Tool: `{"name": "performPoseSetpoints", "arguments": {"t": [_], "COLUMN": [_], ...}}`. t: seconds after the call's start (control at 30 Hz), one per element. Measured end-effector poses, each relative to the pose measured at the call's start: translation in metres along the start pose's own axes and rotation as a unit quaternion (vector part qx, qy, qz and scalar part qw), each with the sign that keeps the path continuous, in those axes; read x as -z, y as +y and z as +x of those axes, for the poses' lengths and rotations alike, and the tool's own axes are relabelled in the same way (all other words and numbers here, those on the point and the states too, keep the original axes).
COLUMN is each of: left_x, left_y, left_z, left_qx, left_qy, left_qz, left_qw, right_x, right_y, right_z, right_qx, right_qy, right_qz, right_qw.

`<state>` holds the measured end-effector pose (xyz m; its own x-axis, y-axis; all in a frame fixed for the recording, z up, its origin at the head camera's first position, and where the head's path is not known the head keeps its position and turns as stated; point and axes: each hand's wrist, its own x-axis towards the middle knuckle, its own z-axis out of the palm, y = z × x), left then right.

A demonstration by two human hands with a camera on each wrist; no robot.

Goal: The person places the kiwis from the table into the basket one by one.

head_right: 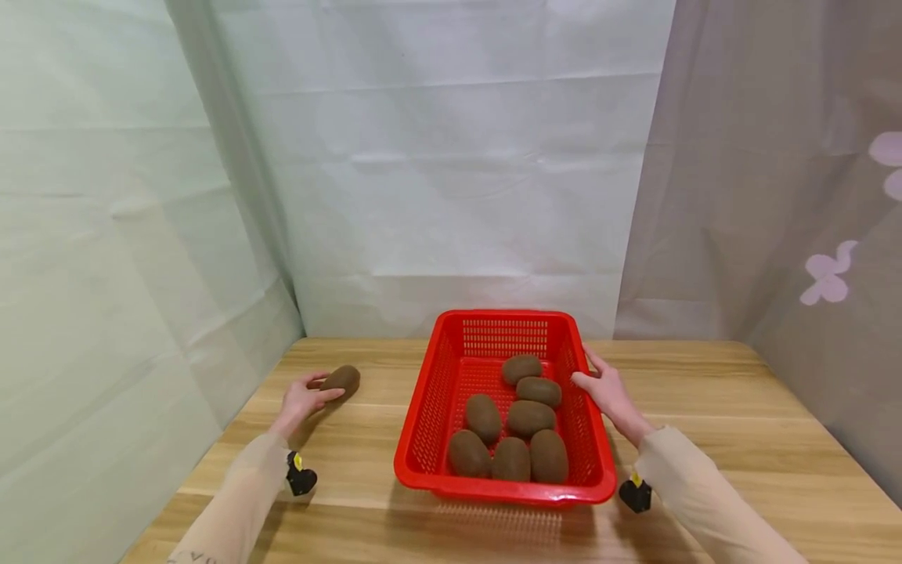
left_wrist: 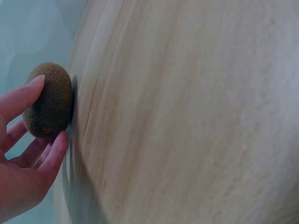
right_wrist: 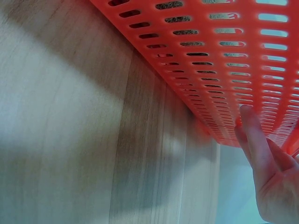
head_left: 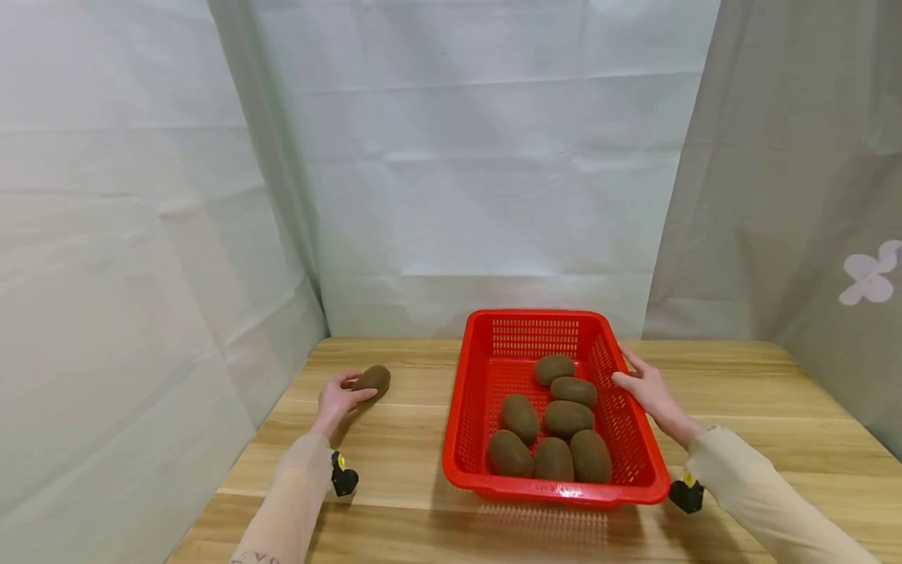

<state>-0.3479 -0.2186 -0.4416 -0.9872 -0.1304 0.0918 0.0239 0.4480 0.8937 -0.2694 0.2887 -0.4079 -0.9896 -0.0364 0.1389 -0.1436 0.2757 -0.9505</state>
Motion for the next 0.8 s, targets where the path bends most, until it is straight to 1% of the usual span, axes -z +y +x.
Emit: {"name": "performPoseSetpoints", "arguments": {"t": [0.2,0.37,0.47,0.6,0.73,0.8], "left_x": [-0.002,0.0,0.002,0.005,0.009,0.011], "left_y": [0.0,0.003,0.005,0.011,0.016,0.014], "left_z": [0.0,-0.001,-0.001,-0.001,0.002,0.007], "left_qx": [0.003,0.001,-0.004,-0.019,-0.022,-0.025], "left_qy": [0.009,0.007,0.012,0.019,0.012,0.008], "left_qz": [-0.007,0.0,0.002,0.0,-0.037,-0.067], "left_qw": [0.9999,1.0,0.9999,0.9997,0.999,0.9974], "right_x": [0.0,0.0,0.0,0.001,0.001,0.001], "right_y": [0.001,0.0,-0.001,-0.001,0.0,0.001], "right_z": [0.001,0.001,0.0,-0.001,0.0,0.0], "right_qx": [0.007,0.006,0.004,0.002,0.001,0.002], "right_qy": [0.001,0.0,0.0,-0.004,-0.005,-0.003], "right_qz": [-0.008,-0.004,0.002,0.006,0.003,0.0], "right_qw": [1.0,1.0,1.0,1.0,1.0,1.0]}}
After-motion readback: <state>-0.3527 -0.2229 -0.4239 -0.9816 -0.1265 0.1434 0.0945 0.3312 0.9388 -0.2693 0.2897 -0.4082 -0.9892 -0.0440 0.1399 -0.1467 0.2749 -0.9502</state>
